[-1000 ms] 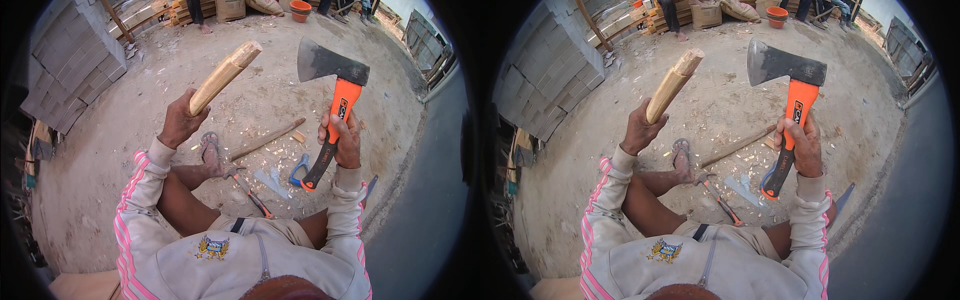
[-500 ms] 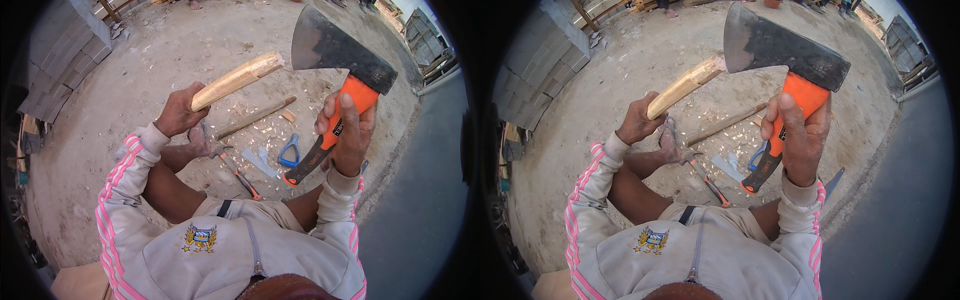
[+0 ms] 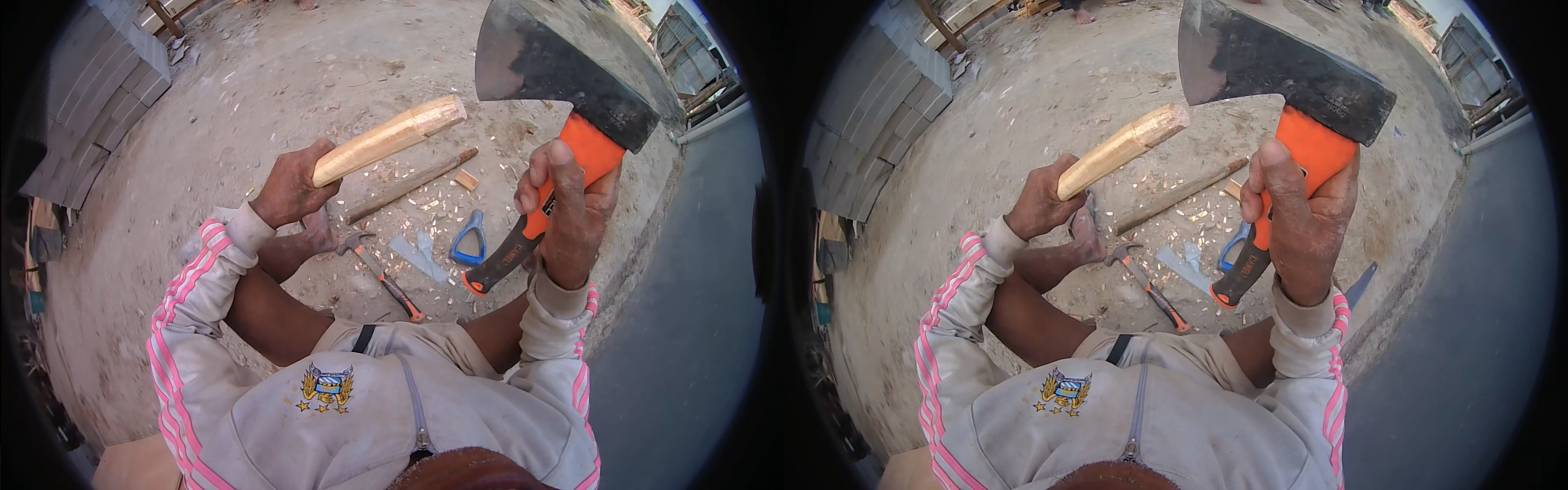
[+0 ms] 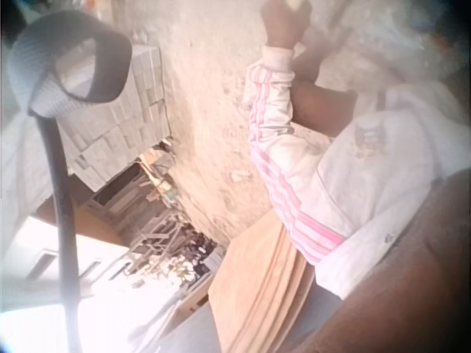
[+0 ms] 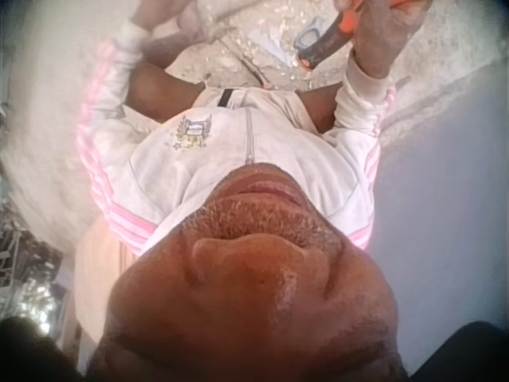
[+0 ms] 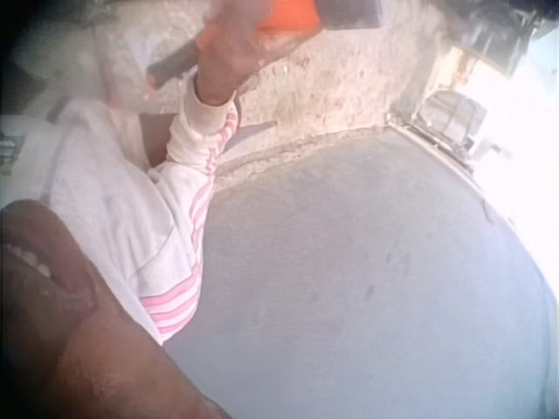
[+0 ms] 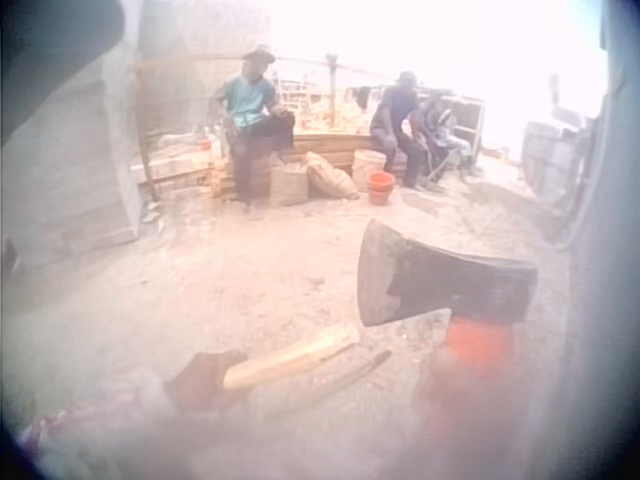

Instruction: The person sits on the ground and carves a piece of wood using a small axe. They repeatedly strike the wood to shape it and occasionally use a hand saw to smooth the surface. The person also picks up small wood shavings from the ground during the process.

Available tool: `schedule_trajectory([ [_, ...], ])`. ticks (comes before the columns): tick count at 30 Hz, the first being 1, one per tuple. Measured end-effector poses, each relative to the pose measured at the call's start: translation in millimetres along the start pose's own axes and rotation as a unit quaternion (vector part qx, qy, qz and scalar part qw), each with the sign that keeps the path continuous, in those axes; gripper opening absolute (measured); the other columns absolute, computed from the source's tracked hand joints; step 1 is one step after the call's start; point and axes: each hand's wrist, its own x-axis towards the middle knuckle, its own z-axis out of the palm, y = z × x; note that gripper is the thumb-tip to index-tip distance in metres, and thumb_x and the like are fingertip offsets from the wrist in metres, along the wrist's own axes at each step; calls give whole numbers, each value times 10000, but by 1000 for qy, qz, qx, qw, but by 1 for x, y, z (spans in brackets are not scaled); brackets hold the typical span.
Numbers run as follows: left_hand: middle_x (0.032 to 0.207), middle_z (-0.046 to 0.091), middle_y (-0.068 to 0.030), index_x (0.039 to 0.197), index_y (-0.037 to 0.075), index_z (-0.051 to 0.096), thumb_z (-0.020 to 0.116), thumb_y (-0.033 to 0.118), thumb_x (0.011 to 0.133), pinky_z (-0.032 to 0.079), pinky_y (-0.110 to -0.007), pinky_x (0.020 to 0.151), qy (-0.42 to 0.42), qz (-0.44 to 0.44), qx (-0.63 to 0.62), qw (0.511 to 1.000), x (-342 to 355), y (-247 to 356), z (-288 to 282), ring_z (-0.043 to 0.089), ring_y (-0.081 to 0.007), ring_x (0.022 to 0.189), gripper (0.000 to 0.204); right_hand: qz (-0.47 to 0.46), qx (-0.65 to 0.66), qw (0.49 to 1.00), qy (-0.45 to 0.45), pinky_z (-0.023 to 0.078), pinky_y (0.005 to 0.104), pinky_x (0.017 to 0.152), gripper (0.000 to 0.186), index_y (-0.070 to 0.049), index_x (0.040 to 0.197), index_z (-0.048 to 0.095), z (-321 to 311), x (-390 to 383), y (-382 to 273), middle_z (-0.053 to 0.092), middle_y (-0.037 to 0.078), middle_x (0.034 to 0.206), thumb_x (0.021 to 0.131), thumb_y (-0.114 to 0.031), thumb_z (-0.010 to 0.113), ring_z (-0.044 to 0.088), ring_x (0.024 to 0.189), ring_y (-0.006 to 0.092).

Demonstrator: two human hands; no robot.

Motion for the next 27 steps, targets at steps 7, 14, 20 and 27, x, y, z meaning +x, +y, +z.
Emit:
schedule_trajectory([
  [7,811,662,-144,1048,55,583,710,59,800,530,-363,698,-10,-14,1,1000,-3,-4,3,696,-300,763,279,50,14,999,4,439,236,467,203,-16,1154,452,-2,0,-2,547,47,715,1002,-77,572,512,507,94],
  [14,808,667,-146,1059,50,580,721,72,805,534,-378,691,-5,3,2,1000,-3,-7,3,704,-311,765,292,108,-54,990,-69,452,254,485,231,-39,1174,473,-7,-3,12,546,61,751,1012,-171,572,523,520,116],
  [20,801,662,-148,1052,53,585,723,75,798,533,-373,688,5,-5,13,1000,-4,-2,3,702,-313,756,289,64,6,998,-9,450,262,485,211,-48,1162,485,-13,-1,-1,543,60,742,1010,-165,576,523,521,116],
  [27,806,667,-167,1055,71,573,712,107,789,542,-421,677,-8,-1,-3,1000,-5,-4,3,683,-368,753,303,71,-27,997,-5,451,256,478,192,-50,1130,478,-9,-4,1,540,52,738,1017,-181,560,515,512,108],
])
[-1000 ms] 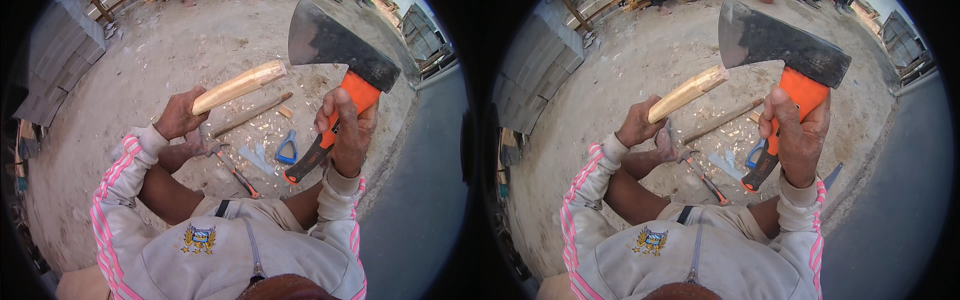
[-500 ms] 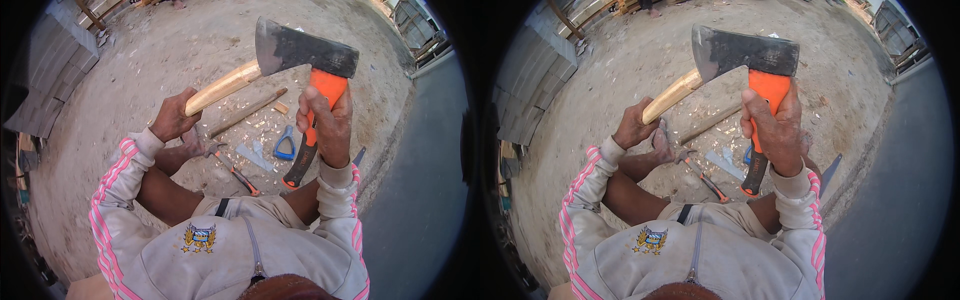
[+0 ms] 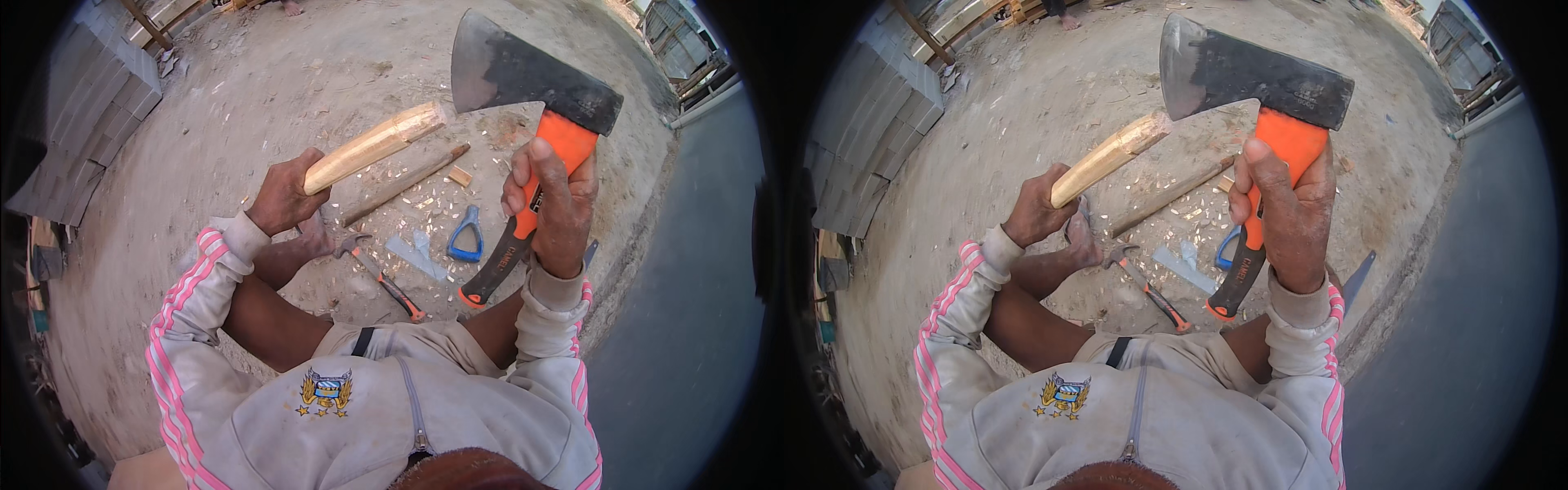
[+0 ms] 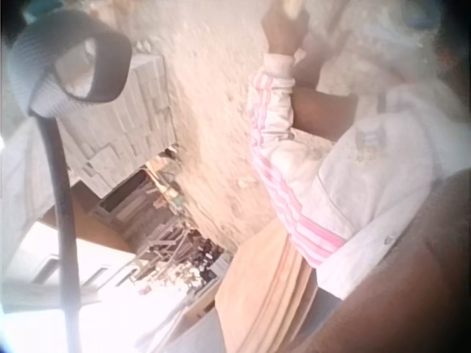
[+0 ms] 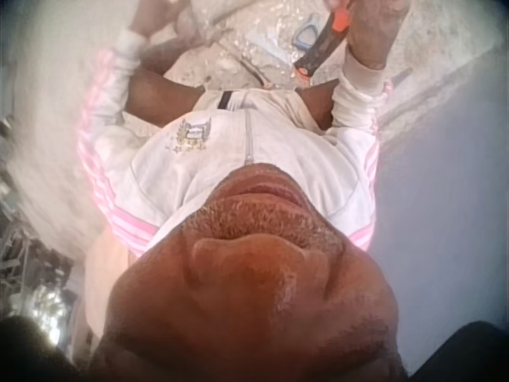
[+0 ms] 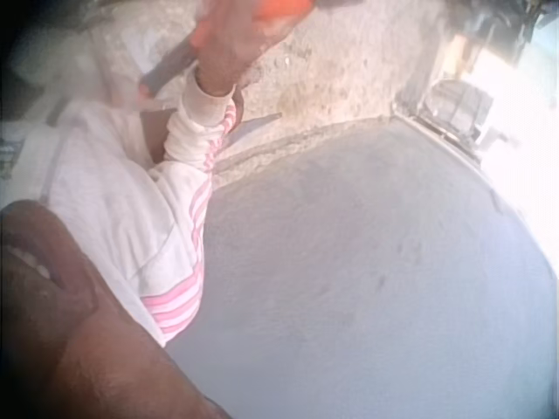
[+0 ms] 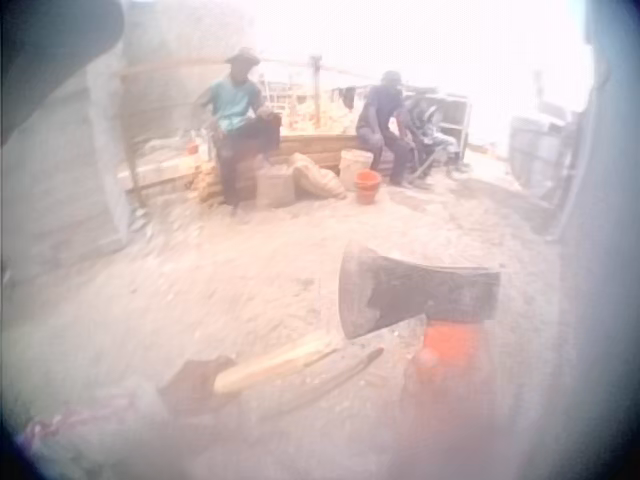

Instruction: The person sits on the ground and carves a piece of wood using a small axe. They repeatedly strike the wood to shape it and occasionally use a hand saw to smooth the surface. The person also picks up small wood shavings from the ground during the process.

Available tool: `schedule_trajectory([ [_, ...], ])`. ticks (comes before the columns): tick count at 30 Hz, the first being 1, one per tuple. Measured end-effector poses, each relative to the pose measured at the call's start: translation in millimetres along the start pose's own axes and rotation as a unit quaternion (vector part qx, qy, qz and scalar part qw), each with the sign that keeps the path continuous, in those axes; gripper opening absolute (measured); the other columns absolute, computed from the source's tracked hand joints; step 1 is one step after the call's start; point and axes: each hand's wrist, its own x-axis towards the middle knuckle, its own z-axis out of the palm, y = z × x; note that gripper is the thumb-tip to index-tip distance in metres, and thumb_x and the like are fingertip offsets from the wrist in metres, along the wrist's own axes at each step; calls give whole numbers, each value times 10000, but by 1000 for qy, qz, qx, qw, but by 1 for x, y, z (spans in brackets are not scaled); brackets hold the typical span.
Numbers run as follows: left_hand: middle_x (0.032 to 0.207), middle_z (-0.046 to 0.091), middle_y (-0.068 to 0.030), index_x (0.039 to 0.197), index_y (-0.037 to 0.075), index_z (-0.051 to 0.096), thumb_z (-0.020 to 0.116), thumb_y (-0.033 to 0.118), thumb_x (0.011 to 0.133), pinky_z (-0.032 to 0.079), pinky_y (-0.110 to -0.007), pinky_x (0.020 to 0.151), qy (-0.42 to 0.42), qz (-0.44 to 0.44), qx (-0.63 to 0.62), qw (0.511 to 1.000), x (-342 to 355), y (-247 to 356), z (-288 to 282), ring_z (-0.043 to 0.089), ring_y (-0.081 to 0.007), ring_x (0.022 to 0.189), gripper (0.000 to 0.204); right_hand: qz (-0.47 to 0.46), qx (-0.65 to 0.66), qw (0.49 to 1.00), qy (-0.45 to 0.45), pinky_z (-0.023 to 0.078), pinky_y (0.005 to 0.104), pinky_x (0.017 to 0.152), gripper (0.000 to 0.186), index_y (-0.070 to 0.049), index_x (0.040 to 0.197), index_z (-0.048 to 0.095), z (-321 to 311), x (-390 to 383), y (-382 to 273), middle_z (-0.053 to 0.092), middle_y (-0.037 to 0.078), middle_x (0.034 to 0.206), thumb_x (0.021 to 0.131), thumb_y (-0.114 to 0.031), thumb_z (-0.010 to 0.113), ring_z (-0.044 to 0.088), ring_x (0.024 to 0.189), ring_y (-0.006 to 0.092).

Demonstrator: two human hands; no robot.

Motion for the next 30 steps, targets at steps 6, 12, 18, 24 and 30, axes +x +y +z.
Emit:
schedule_trajectory([
  [6,803,667,-164,1065,67,574,717,98,793,540,-405,683,2,-5,9,1000,-1,-1,-1,691,-350,755,309,42,-40,996,-63,440,249,467,204,-32,1137,470,3,1,9,544,43,709,1005,-143,578,514,501,97],
  [12,791,664,-158,1061,63,576,719,90,796,537,-389,682,6,-12,14,1000,1,1,1,695,-336,747,303,-58,26,998,23,418,224,471,215,-16,1154,466,1,4,-1,548,46,696,993,-94,585,502,506,85],
  [18,809,669,-161,1058,74,569,720,104,789,542,-409,685,21,-12,26,999,0,-2,4,686,-362,758,310,37,-64,994,-77,414,227,464,231,-16,1181,469,10,-3,9,544,37,713,1000,-108,579,501,506,86],
  [24,817,665,-157,1078,62,582,721,80,803,547,-383,704,36,-22,39,998,0,-2,10,702,-332,767,309,-51,-32,998,5,444,239,487,220,-43,1177,473,5,0,-1,545,51,748,1010,-147,570,515,524,100],
  [30,827,667,-161,1069,73,566,719,98,798,543,-403,686,32,-11,46,998,-1,-8,13,692,-354,768,312,-2,-10,1000,-19,425,234,470,200,-17,1145,460,4,-2,3,545,54,727,996,-83,577,500,514,92],
])
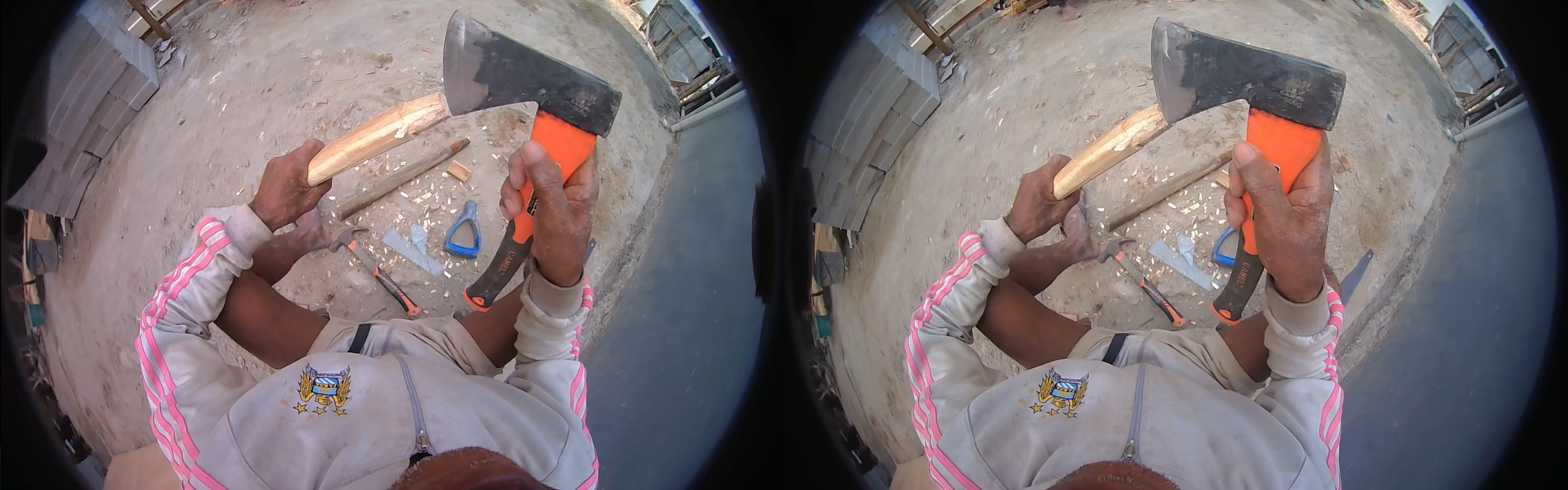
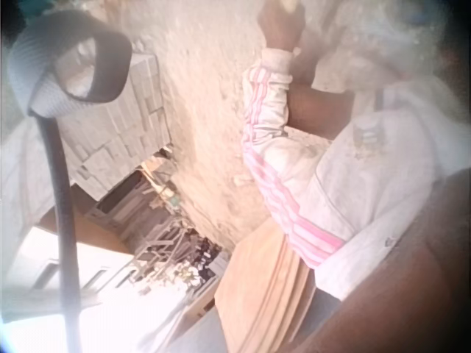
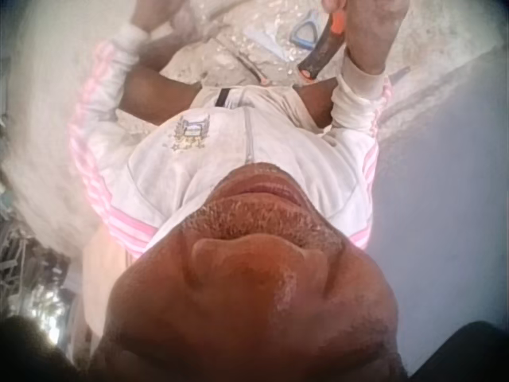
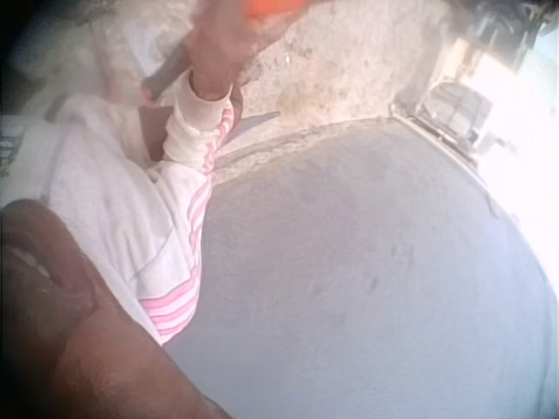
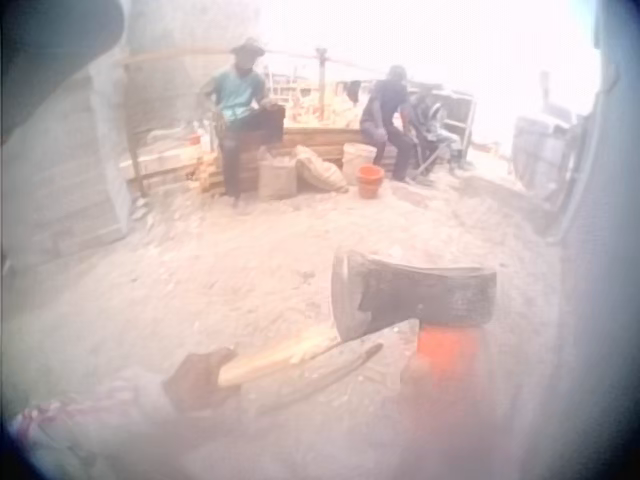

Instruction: The person sits on the ground and carves a piece of wood using a small axe. They repeatedly strike the wood to shape it and occasionally use a hand saw to smooth the surface. The person also picks up small wood shavings from the ground during the process.

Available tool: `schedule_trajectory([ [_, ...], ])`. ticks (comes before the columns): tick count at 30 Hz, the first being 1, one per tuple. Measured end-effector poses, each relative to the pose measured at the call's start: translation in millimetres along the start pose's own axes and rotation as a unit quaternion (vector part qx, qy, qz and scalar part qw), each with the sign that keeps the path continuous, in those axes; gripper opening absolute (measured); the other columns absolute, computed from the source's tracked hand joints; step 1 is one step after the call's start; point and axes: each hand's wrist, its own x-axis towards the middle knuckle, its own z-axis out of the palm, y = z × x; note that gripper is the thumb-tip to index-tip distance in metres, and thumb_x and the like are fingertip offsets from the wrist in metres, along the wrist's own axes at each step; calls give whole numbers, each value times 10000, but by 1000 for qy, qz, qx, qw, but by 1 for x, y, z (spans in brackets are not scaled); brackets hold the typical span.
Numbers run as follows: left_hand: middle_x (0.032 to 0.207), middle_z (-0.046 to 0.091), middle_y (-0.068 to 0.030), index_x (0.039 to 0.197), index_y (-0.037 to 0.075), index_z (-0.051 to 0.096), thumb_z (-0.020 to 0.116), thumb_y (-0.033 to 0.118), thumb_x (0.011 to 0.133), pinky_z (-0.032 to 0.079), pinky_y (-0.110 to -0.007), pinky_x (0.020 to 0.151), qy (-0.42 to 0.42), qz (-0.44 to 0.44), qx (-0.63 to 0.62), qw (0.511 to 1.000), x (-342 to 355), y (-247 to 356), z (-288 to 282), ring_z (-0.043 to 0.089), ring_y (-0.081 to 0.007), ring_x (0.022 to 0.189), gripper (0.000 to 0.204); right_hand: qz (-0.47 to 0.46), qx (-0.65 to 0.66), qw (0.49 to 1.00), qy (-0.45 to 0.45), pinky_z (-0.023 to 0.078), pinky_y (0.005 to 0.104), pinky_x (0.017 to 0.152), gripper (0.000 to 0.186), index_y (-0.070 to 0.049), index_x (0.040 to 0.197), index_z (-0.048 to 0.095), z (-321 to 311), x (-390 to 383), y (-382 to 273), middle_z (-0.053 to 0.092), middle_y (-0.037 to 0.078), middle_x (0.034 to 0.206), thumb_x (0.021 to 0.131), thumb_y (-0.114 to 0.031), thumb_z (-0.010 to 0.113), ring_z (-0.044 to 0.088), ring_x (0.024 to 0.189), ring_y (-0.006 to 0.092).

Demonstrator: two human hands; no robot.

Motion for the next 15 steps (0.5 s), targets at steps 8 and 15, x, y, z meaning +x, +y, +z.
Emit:
schedule_trajectory([
  [8,852,674,-168,1081,66,575,738,90,791,550,-396,678,12,1,15,1000,1,1,-2,702,-345,769,334,45,-40,996,-62,408,228,469,226,-8,1147,465,5,0,7,539,38,691,993,-106,597,491,504,84],
  [15,854,674,-160,1088,66,575,739,91,794,553,-393,690,2,-20,3,1000,0,4,-3,701,-349,773,337,-9,-15,1000,24,403,228,467,216,-19,1165,465,9,3,-8,538,27,687,994,-88,578,492,509,83],
])
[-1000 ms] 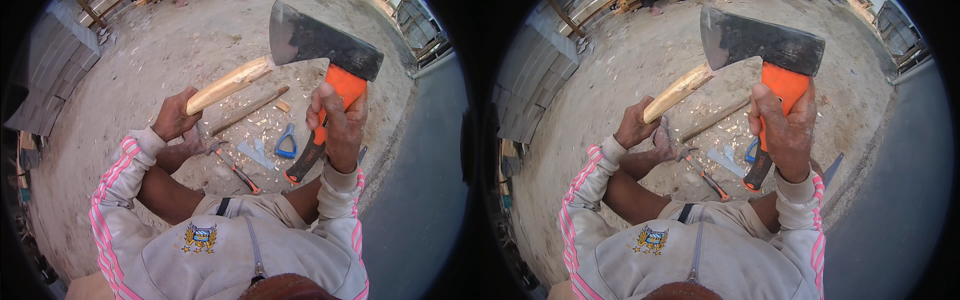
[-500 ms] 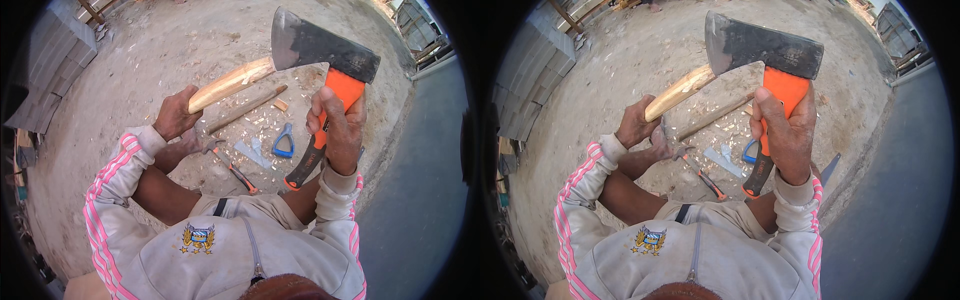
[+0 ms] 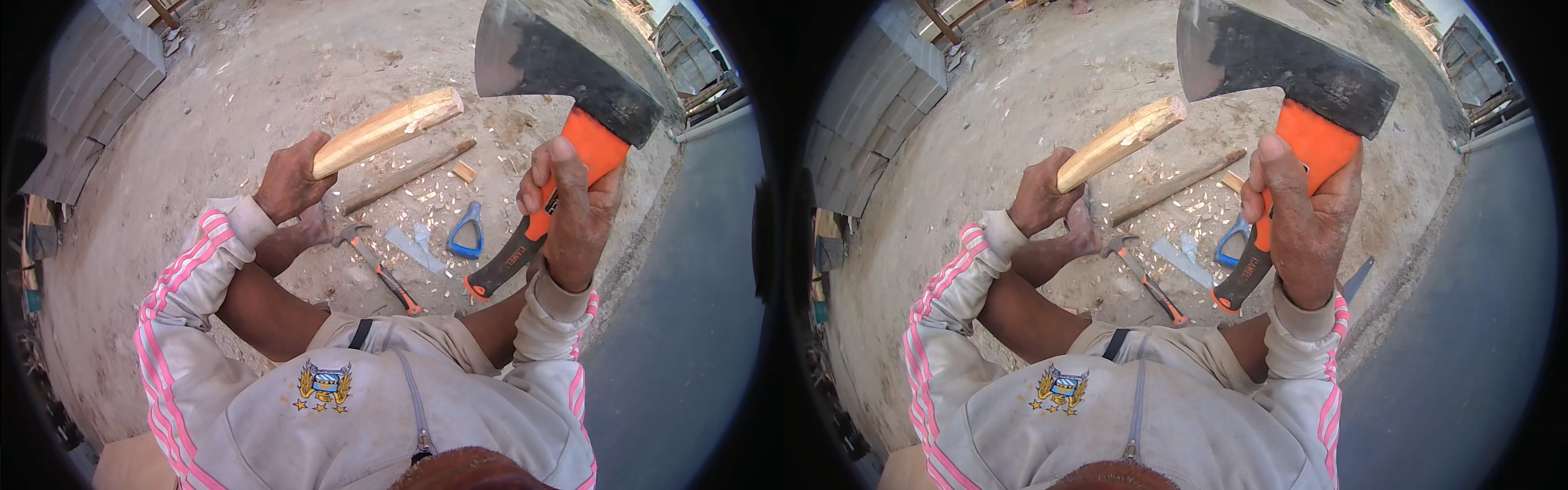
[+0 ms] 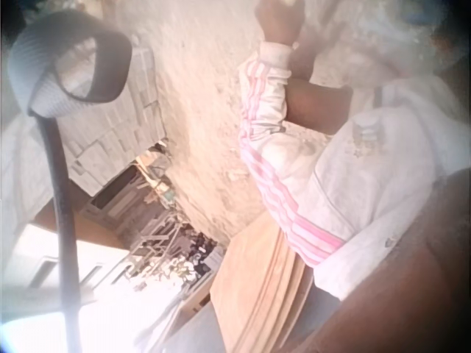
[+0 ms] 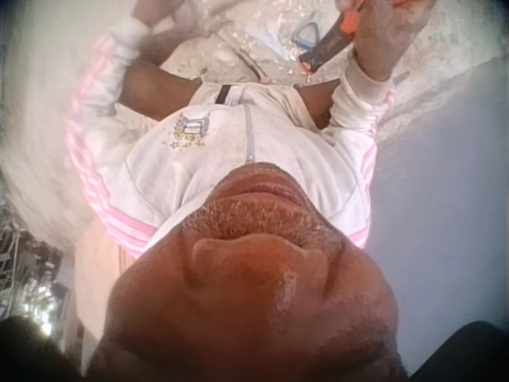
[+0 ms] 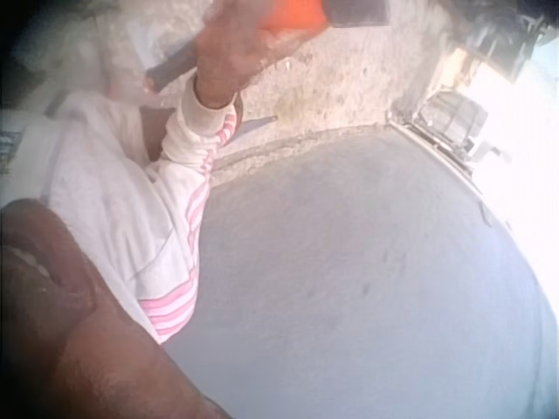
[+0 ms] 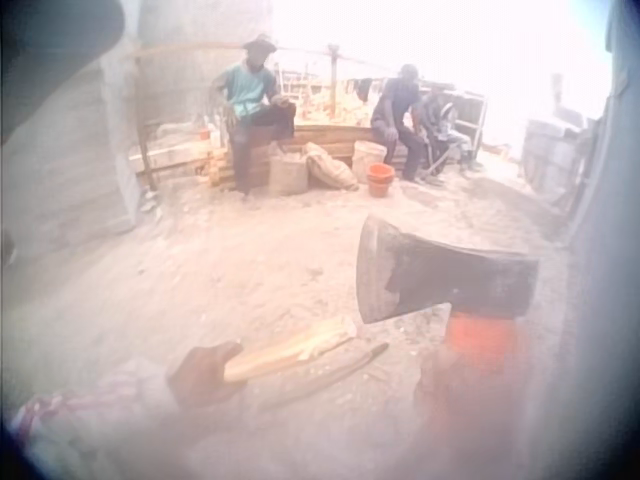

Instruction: The person sits on the ground and carves a piece of wood using a small axe. They repeatedly strike the wood to shape it and occasionally use a hand saw to smooth the surface. The person also picks up small wood shavings from the ground during the process.

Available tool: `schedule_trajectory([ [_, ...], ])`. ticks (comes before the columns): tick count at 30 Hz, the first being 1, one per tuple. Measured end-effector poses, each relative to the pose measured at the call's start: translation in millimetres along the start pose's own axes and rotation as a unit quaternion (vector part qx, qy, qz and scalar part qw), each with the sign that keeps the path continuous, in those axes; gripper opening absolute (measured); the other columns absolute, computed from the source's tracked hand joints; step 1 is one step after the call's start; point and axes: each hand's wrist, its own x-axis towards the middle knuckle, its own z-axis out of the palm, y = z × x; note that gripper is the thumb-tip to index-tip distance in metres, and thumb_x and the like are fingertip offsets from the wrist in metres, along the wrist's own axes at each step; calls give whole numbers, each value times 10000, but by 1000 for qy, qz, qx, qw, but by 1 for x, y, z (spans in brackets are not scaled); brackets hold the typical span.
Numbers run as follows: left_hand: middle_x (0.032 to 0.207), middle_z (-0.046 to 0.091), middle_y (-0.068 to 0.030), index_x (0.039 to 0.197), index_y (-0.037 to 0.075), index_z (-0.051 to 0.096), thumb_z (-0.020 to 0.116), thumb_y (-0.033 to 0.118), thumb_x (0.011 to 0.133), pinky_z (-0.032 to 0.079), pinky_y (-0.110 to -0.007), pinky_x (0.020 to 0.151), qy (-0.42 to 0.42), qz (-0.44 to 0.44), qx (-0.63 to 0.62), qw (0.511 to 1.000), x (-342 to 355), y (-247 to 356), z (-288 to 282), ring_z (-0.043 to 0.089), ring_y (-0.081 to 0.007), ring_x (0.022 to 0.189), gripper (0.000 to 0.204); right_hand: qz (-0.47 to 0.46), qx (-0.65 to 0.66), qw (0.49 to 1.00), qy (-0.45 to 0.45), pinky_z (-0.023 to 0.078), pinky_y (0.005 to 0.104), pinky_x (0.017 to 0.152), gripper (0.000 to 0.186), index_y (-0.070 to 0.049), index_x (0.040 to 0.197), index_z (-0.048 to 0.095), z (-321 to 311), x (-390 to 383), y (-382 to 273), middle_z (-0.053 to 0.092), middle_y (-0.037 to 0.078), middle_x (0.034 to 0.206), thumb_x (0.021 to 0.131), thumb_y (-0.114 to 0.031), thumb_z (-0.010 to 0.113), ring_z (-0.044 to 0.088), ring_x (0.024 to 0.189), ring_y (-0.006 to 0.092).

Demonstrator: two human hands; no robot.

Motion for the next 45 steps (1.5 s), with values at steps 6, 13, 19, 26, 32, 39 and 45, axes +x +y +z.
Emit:
schedule_trajectory([
  [6,853,674,-168,1089,66,572,732,94,803,554,-401,687,2,19,8,1000,-2,-8,4,703,-356,781,329,-7,21,1000,3,389,225,450,254,-13,1188,459,-1,-3,8,542,27,703,985,-88,592,469,482,74],
  [13,877,677,-181,1085,67,570,738,106,798,554,-408,684,6,14,3,1000,1,-4,3,702,-367,791,335,75,-52,988,-122,409,233,453,224,-14,1165,461,0,-1,25,547,44,727,999,-96,587,484,504,76],
  [19,831,665,-171,1062,88,540,723,140,788,533,-458,686,10,17,2,1000,1,3,3,670,-396,792,334,-51,11,999,0,407,226,456,259,-4,1174,452,0,-2,3,553,49,749,982,-73,611,494,519,76],
  [26,822,660,-176,1055,83,541,728,134,785,535,-453,679,4,17,20,1000,3,1,5,671,-393,789,332,12,-57,997,-49,423,235,469,219,-21,1165,472,0,-1,9,542,47,727,1000,-117,579,502,506,99],
  [32,856,680,-170,1096,65,575,739,109,799,556,-413,681,5,15,0,1000,-1,2,1,700,-379,796,342,20,-14,998,-63,405,224,461,232,-12,1164,456,-1,1,12,547,39,699,987,-71,594,491,502,82],
  [39,815,664,-172,1065,80,550,738,122,781,546,-437,670,10,21,12,1000,-2,-4,3,683,-380,772,343,-17,13,1000,20,413,234,472,209,-9,1144,477,-2,2,0,548,40,681,987,-82,595,500,498,92],
  [45,849,680,-173,1082,70,567,744,109,790,555,-418,668,0,18,20,1000,-2,-4,2,700,-374,780,344,59,-25,995,-76,419,229,477,205,-18,1147,479,-1,-5,14,545,42,705,991,-85,595,502,517,86],
])
